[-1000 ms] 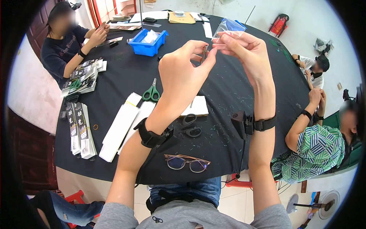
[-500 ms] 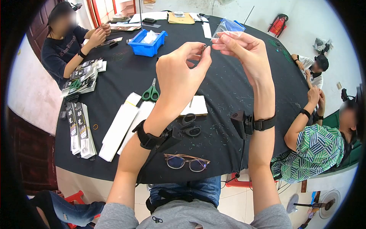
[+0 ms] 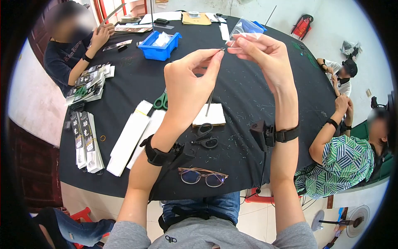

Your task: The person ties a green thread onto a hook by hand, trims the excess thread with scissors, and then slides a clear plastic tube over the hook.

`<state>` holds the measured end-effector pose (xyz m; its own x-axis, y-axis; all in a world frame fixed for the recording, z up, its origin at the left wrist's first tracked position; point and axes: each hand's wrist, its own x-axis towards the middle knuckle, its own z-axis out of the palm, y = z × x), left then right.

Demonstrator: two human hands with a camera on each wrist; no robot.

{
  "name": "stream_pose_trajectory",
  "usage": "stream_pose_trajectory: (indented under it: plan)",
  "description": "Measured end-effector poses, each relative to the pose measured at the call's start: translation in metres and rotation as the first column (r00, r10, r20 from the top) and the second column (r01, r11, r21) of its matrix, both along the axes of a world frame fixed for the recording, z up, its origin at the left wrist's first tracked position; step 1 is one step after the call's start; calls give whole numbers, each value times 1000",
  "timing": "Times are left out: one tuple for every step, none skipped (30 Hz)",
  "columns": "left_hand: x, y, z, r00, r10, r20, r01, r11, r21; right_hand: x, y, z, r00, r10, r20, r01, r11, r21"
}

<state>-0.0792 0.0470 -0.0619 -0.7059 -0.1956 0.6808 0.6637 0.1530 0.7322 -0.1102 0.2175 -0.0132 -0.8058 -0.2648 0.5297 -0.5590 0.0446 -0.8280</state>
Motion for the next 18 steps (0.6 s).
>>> stream_pose_trajectory:
  plan:
    - [-1,-1,0,1000,-26,4,26,1000,15,-1,-1,0,1000,-1,-6,1,1000,6]
    - [-3,-1,-1,999,-53,8,52,998,30,-1,-3,0,1000,-2,-12,3,1000,11]
    - [-4,-2,-2,999,-52,8,52,998,30,-3,-3,0,1000,-2,-12,2,1000,11]
    - [-4,-2,-2,998,-65,13,64,997,33,-5,-4,0,999,23,-22,-23,1000,11]
    - [-5,-3,-2,997,-77,18,76,996,36,-6,-5,0,998,49,-32,-49,999,12]
    - [-5,-3,-2,997,-75,18,75,997,36,-8,-5,0,998,51,-33,-50,999,13]
    - [-5,-3,-2,996,-86,24,85,996,39,-9,-6,0,998,55,-41,-54,998,34]
    - [-6,-3,-2,995,-97,29,96,995,41,-9,-7,0,997,59,-49,-56,997,55]
    - [-7,-4,-3,995,-96,29,94,995,42,-9,-7,0,997,60,-49,-58,997,56]
    - [-8,-4,-4,994,-106,21,105,993,47,-8,-8,1,997,59,-49,-56,996,71]
    - [-9,-5,-5,993,-118,13,117,992,52,-7,-8,1,997,58,-49,-54,995,85]
    - [-10,-5,-5,993,-117,13,116,992,52,-7,-8,1,997,59,-49,-54,995,85]
    - [-11,-6,-6,992,-125,23,124,991,49,-7,-8,1,998,58,-34,-55,994,89]
    - [-11,-6,-6,991,-134,31,132,990,46,-7,-7,1,998,58,-21,-55,994,93]
    - [-12,-6,-6,990,-134,31,133,990,47,-8,-7,1,998,57,-21,-55,994,94]
    - [-12,-7,-7,989,-145,38,143,988,54,-9,-7,0,998,56,-33,-52,992,112]
    - [-12,-7,-7,987,-155,44,153,986,61,-10,-6,0,998,54,-45,-48,990,130]
    - [-13,-7,-7,987,-155,44,152,986,62,-10,-6,0,998,55,-44,-49,990,131]
